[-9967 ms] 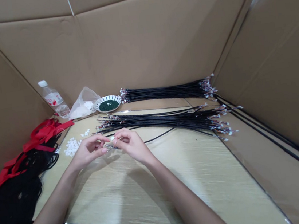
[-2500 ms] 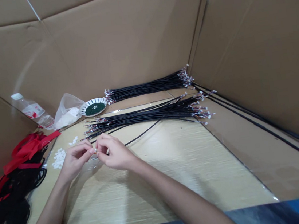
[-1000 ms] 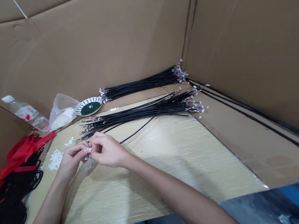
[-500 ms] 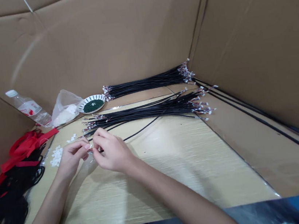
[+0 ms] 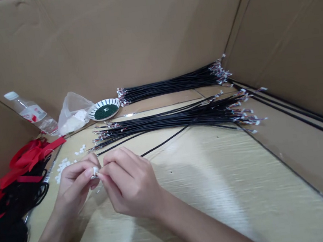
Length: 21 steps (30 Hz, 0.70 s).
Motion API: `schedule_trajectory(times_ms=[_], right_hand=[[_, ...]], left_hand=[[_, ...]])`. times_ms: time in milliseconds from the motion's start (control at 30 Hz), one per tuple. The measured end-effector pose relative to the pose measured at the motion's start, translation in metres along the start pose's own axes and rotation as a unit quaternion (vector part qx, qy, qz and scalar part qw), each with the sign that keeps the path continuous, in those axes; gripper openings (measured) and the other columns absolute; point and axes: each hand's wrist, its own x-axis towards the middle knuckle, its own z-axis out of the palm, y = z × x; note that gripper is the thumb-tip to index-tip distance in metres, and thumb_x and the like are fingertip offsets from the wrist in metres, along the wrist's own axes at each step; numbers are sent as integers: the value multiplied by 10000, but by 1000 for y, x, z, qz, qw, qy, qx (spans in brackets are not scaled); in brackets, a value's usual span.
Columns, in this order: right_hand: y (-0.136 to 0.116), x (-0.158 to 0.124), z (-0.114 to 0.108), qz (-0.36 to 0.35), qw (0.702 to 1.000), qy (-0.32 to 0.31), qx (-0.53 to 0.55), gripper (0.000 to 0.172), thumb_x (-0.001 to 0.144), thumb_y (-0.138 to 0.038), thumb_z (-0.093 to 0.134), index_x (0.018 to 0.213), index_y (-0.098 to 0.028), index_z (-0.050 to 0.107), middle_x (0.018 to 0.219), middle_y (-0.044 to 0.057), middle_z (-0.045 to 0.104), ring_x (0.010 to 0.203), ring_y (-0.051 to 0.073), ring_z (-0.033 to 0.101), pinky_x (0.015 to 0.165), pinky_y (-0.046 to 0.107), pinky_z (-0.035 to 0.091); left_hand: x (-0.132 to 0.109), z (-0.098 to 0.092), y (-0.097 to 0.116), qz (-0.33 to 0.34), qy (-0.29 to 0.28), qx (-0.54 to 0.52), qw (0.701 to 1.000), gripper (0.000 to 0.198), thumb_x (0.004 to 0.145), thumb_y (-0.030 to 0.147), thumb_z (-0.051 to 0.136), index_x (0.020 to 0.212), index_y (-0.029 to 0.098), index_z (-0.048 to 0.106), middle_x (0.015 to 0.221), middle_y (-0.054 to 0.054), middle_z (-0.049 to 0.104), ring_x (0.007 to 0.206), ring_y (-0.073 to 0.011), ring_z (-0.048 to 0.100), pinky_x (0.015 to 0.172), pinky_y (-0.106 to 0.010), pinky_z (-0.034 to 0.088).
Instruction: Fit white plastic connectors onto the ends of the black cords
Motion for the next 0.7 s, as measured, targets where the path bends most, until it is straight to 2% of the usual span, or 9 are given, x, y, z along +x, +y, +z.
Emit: schedule_trajectory(times_ms=[133,333,533,700], right_hand=[[-1,-2,1,-19,999,10,-34,107,784,-64,585,802,-167,559,761,46,581,684,149,550,553,269,459],[-3,-2,1,-52,996,23,-67,124,791,-57,564,822,-177,559,748,47,593,668,153,545,556,279,460],[-3,-4,1,-78,993,9,-84,111,810,-75,541,846,-173,579,776,56,619,681,162,560,553,287,464],[0,-6,1,-89,993,1,-72,107,827,-69,518,858,-155,574,784,67,626,679,157,546,547,287,464]], left_hand=[[0,2,3,0,-1,-12,1000,267,833,339,591,626,176,634,631,-13,450,563,-118,412,480,-257,299],[0,2,4,8,2,-17,1000,248,815,357,618,645,183,665,626,-17,472,572,-125,422,489,-265,309],[0,1,4,12,6,4,1000,285,787,411,637,616,185,665,619,-28,506,566,-135,439,499,-279,333],[0,2,7,29,6,12,999,248,798,348,644,606,191,663,604,-19,496,568,-133,441,507,-279,322]])
